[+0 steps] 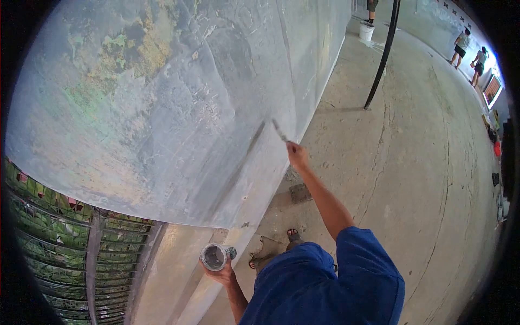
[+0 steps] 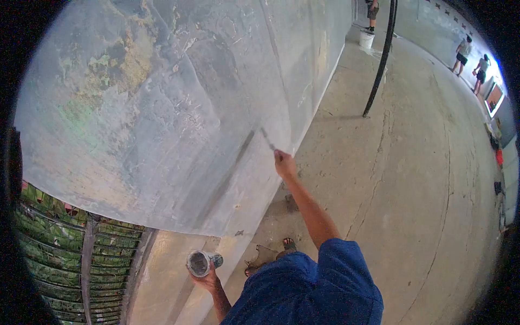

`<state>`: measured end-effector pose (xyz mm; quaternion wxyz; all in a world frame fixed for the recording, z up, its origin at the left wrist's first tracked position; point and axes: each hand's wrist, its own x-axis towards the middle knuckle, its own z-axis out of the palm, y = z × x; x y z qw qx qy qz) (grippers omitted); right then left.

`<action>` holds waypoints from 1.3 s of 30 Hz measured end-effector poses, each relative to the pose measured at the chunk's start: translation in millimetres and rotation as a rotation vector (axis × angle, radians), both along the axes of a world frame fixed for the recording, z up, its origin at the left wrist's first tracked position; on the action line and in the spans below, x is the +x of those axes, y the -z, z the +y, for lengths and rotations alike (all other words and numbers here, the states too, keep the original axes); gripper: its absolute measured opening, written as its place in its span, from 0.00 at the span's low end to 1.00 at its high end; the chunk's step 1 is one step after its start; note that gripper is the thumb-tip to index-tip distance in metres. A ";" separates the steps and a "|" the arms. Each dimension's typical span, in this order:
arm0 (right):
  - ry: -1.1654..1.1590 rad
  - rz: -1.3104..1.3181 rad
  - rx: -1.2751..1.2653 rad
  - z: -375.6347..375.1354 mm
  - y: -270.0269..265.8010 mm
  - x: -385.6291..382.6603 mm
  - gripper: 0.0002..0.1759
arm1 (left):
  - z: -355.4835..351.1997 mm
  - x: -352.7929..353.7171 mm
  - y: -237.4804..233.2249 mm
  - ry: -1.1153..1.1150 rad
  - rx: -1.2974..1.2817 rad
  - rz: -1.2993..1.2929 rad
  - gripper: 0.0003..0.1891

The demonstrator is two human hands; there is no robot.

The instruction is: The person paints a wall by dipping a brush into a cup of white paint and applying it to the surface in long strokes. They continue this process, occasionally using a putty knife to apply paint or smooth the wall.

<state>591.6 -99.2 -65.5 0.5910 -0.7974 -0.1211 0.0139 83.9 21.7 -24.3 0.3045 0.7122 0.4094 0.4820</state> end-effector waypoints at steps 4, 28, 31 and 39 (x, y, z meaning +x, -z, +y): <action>-0.793 -0.048 -0.115 -3.7 -26.8 -47.5 0.23 | 3.1 -4.7 14.1 -0.021 -0.055 0.001 0.51; -1.096 -0.008 -0.074 -58.4 111.1 -297.9 0.24 | -120.6 -10.9 -57.0 0.038 -0.038 -0.184 0.35; -1.311 0.188 -0.298 -91.4 139.9 -314.9 0.25 | -146.4 -34.6 -44.4 0.000 -0.053 -0.228 0.36; -1.026 0.389 -0.305 -247.2 155.6 -366.8 0.30 | -286.3 -121.4 12.4 0.116 -0.242 -0.601 0.39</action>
